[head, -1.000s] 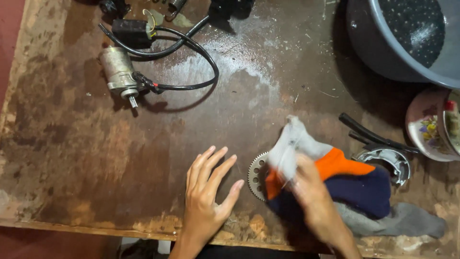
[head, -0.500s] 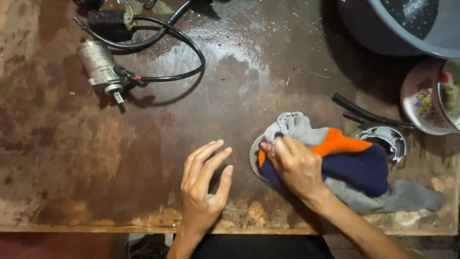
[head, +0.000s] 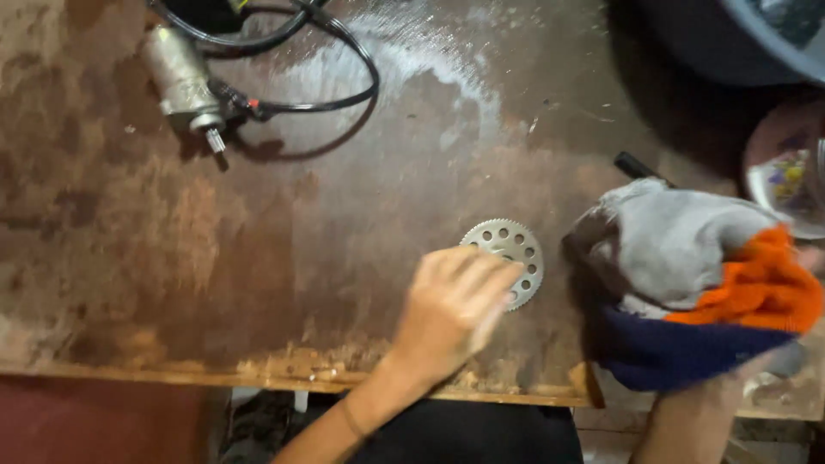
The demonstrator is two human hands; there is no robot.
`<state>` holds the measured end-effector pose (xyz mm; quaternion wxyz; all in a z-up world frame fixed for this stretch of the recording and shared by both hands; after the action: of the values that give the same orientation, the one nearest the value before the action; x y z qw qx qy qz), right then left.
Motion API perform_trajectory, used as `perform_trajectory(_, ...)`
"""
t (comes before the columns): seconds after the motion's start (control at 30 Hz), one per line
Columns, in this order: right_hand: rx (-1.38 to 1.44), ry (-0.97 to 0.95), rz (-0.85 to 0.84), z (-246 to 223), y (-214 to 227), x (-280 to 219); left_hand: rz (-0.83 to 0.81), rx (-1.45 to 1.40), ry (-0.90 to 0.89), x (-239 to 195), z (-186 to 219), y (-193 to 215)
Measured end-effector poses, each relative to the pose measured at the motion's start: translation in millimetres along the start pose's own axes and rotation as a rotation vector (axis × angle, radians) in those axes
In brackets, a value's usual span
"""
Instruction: Cleaning a metal gear component with a cloth.
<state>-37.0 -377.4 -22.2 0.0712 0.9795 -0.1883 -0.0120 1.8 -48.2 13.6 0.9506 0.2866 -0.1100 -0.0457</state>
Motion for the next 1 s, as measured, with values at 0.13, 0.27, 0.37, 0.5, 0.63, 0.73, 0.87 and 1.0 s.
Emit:
perform_trajectory(0.13,-0.255,0.241,-0.03,-7.0,8.7,-13.3,-0.086,0.151,-0.096,-3.4,-0.6,-22.7)
perform_trajectory(0.27,-0.697,0.379,-0.318,-13.1,-69.8,-31.0,-0.066,0.079,-0.029,-6.3,-5.2,-25.0)
perform_trajectory(0.37,-0.961,0.624,-0.523,-52.3,-118.5,-38.5,-0.045,0.149,-0.011,-6.6,-6.6,-21.6)
perform_trajectory(0.5,-1.058,0.656,-0.55,-45.3,-115.1,-49.6,-0.003,0.086,-0.001,-3.0,-8.5,-14.9)
perform_trajectory(0.63,-1.001,0.744,-0.664,-45.2,-105.7,-55.7,0.005,0.102,-0.02,3.9,-10.5,-9.9)
perform_trajectory(0.73,-1.005,0.733,-0.635,-47.0,-108.5,-38.6,-0.042,0.139,-0.099,5.0,-13.9,-7.1)
perform_trajectory(0.87,-1.037,0.721,-0.621,-50.7,-111.0,-44.0,-0.061,0.13,-0.096,1.7,-14.9,-6.5)
perform_trajectory(1.0,-1.019,0.684,-0.732,-48.7,-111.1,-34.0,-0.1,0.119,-0.063,6.6,-14.3,-1.9)
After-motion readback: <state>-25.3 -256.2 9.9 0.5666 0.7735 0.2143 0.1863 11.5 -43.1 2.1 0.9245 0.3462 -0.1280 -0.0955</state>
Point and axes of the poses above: each hand's wrist, its own x-axis towards the middle knuckle, its own y-axis out of the back of the hand, z = x × y, the point moved 2 cm from there along x, towards the middle knuckle, and after that the axes turned 14 degrees about y, right-handed, at the moved point
